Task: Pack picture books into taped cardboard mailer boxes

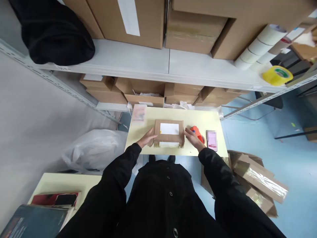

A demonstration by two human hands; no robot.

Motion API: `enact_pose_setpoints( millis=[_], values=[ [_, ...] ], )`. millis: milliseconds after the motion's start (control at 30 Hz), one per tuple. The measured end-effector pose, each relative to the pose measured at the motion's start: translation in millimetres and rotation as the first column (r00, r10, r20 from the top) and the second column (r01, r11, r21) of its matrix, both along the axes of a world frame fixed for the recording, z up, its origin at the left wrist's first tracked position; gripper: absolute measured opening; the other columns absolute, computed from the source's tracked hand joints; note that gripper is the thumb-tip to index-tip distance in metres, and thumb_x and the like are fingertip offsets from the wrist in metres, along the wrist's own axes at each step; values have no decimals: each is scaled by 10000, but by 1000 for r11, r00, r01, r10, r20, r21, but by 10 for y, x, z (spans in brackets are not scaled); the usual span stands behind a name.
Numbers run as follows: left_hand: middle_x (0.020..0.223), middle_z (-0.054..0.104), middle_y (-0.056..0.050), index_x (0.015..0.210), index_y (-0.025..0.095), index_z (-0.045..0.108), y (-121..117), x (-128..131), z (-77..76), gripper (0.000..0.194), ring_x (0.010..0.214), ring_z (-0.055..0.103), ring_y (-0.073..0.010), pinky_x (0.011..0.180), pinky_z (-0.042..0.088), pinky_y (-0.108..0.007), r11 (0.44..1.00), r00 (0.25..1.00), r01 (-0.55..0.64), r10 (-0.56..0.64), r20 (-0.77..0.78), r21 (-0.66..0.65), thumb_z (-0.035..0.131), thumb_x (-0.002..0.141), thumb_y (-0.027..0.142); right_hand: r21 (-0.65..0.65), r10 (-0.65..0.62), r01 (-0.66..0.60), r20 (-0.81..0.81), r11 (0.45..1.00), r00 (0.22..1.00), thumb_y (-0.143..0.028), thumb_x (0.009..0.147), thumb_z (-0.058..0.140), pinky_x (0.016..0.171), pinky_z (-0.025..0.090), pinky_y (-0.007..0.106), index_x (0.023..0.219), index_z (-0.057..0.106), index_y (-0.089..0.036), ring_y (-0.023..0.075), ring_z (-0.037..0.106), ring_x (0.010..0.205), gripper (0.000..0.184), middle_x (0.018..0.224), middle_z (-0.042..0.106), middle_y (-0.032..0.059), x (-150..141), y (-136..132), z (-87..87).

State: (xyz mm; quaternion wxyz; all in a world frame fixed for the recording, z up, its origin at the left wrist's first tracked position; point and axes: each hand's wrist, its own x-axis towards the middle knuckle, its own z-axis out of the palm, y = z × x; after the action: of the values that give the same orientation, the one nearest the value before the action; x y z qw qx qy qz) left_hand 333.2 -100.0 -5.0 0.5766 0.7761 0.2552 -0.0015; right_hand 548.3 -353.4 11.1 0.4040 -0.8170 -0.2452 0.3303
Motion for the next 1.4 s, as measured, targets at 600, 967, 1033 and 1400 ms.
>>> enact_pose_setpoints(
  millis=[600,967,1033,1400],
  values=[
    [952,739,-65,904,214,690,-338,-526,-59,253,949,668,-262,839,491,-327,957,991,-69,97,-88,281,513,806,365,-367,387,-200,557,909,735,-283,955,355,793,503,309,1262,554,-211,222,626,940,373,1104,627,122,-586,-427,-80],
    [558,565,-3,592,197,520,-131,-190,591,366,556,534,-136,598,436,-246,925,943,-324,298,149,201,450,844,453,-40,85,-75,517,996,852,-358,926,376,817,470,337,1042,625,-161,214,628,885,338,974,691,100,148,145,740],
    [515,530,6,551,193,495,-95,-79,531,389,508,506,-123,560,427,-246,927,931,-359,346,120,110,479,822,471,-29,51,-42,481,999,875,-364,912,385,781,477,329,1028,623,-157,200,632,817,336,904,699,84,215,215,673],
    [1201,581,-145,1119,164,593,-105,-1,491,341,1153,542,-260,966,439,-414,721,946,-322,225,232,613,588,798,279,148,17,-76,364,986,931,-339,867,475,755,530,409,1275,355,-175,225,679,840,456,1161,646,182,108,136,362]
  ],
)
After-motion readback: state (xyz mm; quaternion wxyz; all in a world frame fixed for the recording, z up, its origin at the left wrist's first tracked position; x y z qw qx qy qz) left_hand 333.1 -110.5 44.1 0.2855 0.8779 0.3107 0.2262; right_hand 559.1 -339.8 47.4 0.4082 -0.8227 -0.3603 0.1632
